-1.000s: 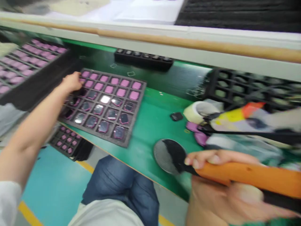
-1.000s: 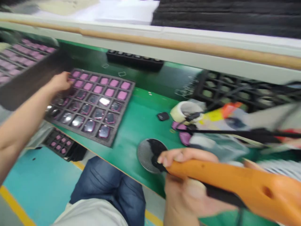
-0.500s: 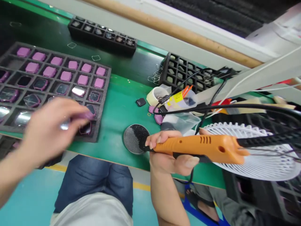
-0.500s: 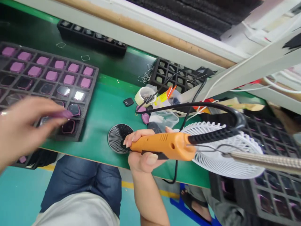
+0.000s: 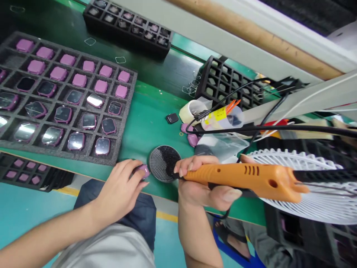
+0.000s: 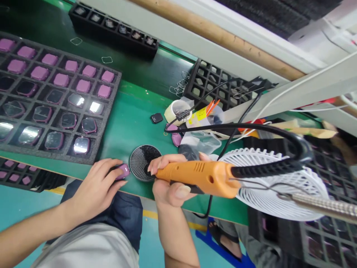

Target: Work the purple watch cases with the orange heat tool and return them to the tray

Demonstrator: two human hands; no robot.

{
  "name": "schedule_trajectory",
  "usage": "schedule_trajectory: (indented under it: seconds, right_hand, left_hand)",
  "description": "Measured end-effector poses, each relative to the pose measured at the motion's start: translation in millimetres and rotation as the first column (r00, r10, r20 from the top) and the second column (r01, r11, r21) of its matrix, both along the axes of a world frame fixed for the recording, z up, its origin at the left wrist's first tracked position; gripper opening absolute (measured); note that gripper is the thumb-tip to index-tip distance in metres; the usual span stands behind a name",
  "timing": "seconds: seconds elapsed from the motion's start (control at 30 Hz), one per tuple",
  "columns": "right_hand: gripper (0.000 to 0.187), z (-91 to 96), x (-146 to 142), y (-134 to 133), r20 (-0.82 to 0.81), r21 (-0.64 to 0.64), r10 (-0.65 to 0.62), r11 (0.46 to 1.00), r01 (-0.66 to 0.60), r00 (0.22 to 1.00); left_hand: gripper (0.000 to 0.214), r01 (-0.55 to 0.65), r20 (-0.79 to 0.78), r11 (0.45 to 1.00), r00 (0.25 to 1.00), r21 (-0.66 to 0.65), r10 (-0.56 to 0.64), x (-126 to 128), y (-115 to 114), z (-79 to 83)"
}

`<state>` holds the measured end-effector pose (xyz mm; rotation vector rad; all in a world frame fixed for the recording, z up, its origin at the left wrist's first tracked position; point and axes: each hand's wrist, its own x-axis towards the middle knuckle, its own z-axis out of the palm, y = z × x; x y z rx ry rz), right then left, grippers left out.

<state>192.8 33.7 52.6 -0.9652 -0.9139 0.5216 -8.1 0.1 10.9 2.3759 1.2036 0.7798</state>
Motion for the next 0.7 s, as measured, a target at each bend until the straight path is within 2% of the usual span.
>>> schedule_trajectory:
  seconds: [0.23, 0.4, 0.53, 0.6, 0.7]
  right_hand:
    - [0.065, -1.4, 1.9, -3.0, 0.039, -0.074, 0.049, 0.996, -0.046, 0.998]
    - [0.071, 17.2, 5.1, -12.6, 0.051, -0.116, 0.15, 0.983, -0.144, 0.987]
    - [0.05, 34.3, -5.1, -21.3, -0.026, -0.017, 0.236, 0.971, -0.237, 0.971]
    - [0.048, 37.6, -11.7, -23.5, -0.058, -0.07, 0.284, 0.955, -0.288, 0.957]
    - [0.059, 36.4, -17.6, -23.2, -0.082, -0.193, 0.358, 0.91, -0.367, 0.93]
  left_hand:
    - [0.026, 0.022, 0.053, 1.0, 0.998, 0.02, -0.023, -1.0, -1.1, -4.6]
    - [0.031, 0.116, 0.105, 0.992, 0.987, 0.046, -0.12, -4.2, -0.7, -4.7]
    - [0.026, 0.134, 0.072, 0.99, 0.988, 0.053, -0.137, -5.6, 0.9, -6.4]
    - [0.023, 0.122, 0.057, 0.989, 0.99, 0.081, -0.127, -4.5, 1.3, -8.4]
    - [0.023, 0.116, 0.059, 0.988, 0.991, 0.105, -0.123, -2.4, 0.6, -11.1]
